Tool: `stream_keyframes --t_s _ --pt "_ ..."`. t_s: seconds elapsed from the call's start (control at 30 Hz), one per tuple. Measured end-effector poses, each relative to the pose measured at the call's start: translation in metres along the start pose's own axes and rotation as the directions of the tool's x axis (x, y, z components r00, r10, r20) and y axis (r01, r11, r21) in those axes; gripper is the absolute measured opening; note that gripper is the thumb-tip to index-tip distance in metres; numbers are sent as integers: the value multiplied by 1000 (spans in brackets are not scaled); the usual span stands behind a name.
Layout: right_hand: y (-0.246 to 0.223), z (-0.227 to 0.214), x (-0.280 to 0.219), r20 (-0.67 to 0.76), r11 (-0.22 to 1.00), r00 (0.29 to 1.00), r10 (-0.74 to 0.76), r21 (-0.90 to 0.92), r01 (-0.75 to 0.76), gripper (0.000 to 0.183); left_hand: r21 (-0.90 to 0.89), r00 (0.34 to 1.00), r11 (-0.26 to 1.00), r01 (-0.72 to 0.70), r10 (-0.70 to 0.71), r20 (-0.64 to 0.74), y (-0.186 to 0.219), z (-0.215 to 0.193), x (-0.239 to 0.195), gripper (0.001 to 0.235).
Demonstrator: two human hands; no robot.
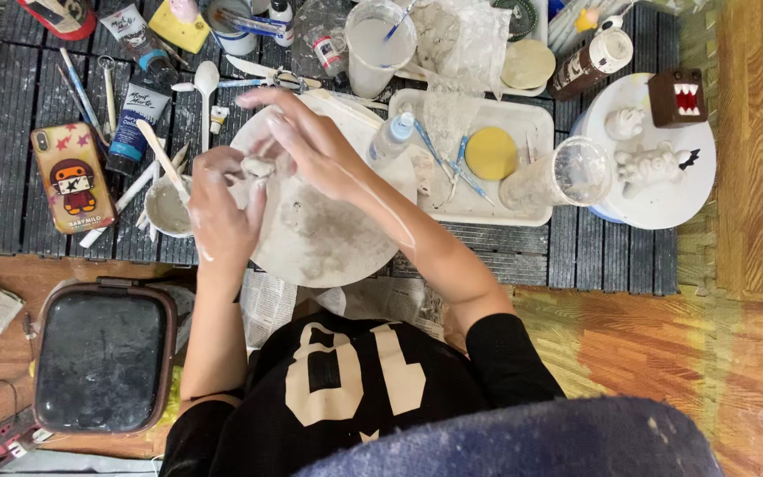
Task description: The person cleans a white circular board using a yellow sponge and water, then kneads a white clay-like substance on the board. They handle small clay figurines and a paint palette, picking up a brush and dipping it into paint.
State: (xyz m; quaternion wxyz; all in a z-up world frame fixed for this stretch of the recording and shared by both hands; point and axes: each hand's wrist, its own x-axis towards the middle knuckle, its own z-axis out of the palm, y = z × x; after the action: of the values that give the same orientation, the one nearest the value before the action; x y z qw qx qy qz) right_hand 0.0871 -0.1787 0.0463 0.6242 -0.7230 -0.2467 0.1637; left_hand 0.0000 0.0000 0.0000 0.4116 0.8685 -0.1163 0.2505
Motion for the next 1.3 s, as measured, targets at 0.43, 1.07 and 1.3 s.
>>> stream_keyframes --t_s 0.43,1.07,1.3 --pt "25 7 70 -146 923 987 74 386 -13 50 -74 832 829 -555 554 -31 67 69 -55 49" --pt "85 11 56 43 655 894 -445 -666 358 21 445 962 877 -181 252 -106 44 17 14 34" --pt "63 1 -2 -120 836 978 -172 -543 81 20 251 977 968 12 42 -208 15 -2 4 33"
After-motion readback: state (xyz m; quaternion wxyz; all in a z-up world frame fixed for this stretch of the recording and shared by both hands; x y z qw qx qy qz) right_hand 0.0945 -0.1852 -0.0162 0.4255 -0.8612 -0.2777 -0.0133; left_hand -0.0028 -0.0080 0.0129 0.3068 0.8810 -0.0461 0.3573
